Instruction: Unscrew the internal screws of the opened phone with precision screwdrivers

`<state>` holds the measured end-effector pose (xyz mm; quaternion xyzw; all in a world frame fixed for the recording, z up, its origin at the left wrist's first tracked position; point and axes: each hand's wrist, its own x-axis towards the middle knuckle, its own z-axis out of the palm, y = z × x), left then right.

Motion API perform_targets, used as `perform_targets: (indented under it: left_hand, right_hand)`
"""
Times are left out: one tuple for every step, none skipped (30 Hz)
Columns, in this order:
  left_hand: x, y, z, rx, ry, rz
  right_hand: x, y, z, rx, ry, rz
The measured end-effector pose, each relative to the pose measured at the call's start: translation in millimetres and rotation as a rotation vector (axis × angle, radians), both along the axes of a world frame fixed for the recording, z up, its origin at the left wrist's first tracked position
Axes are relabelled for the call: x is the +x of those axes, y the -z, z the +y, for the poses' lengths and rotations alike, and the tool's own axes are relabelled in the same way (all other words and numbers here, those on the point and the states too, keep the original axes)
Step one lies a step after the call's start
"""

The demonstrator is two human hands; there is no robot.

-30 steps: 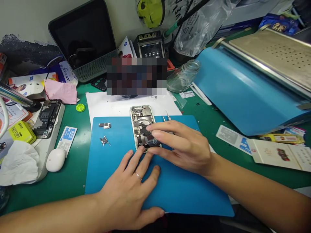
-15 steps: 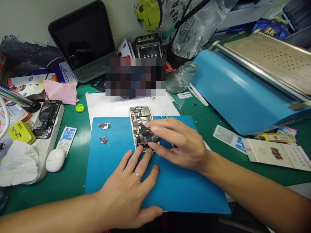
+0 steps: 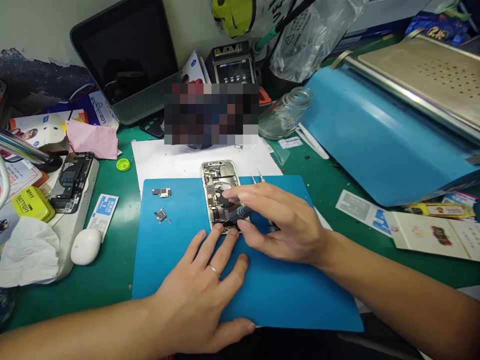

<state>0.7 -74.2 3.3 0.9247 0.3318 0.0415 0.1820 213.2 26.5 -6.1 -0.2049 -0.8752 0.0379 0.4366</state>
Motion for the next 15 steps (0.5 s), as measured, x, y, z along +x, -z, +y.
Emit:
perform_targets:
  left_hand:
    - [-0.1,-0.1,0.1,-0.002,0.001,0.002]
    - [-0.1,-0.3,0.1,-0.003,0.002,0.004]
    - [-0.1,-0.5,0.1,-0.004,0.003,0.008]
    - [-0.1,-0.8,0.1,-0.006,0.003,0.011]
    - [0.1,-1.2,0.1,-0.008,0.004,0.012]
    - [0.3,-1.5,0.2,-0.008,0.005,0.013]
    - [0.5,-1.7,0.3,-0.007,0.007,0.013]
    - [0.8,-1.9,0.5,-0.006,0.008,0.015]
    - [1.0,-2.0,0.6,-0.005,0.009,0.017]
    - [1.3,-2.0,0.8,-0.003,0.011,0.018]
    - [1.4,-1.9,0.9,-0.004,0.012,0.022]
    - [1.5,-1.9,1.0,-0.008,0.013,0.024]
    - [1.5,-1.9,1.1,-0.012,0.013,0.026]
    - [1.4,-1.9,1.2,-0.015,0.013,0.027]
    - [1.3,-1.9,1.3,-0.018,0.013,0.026]
  right_hand:
    - [0.0,-0.5,0.1,-0.001,-0.009,0.000]
    - [0.1,-0.9,0.2,-0.003,-0.017,0.001]
    - [0.1,-1.0,0.1,-0.007,-0.026,0.004]
    - [0.1,-0.9,0.0,-0.017,-0.034,0.009]
    - [0.2,-0.6,-0.3,-0.031,-0.042,0.018]
    - [0.3,-0.2,-0.6,-0.047,-0.049,0.025]
    - [0.4,0.2,-0.9,-0.061,-0.060,0.031]
    - [0.7,0.6,-1.2,-0.072,-0.072,0.035]
    - [1.0,1.0,-1.3,-0.076,-0.083,0.039]
    - [1.4,1.3,-1.4,-0.077,-0.091,0.040]
    - [1.7,1.5,-1.4,-0.076,-0.095,0.037]
    - [2.0,1.5,-1.3,-0.074,-0.093,0.034]
    - [2.2,1.2,-1.3,-0.071,-0.086,0.031]
    - [2.3,0.8,-1.3,-0.069,-0.078,0.025]
    - [2.2,0.2,-1.4,-0.067,-0.073,0.019]
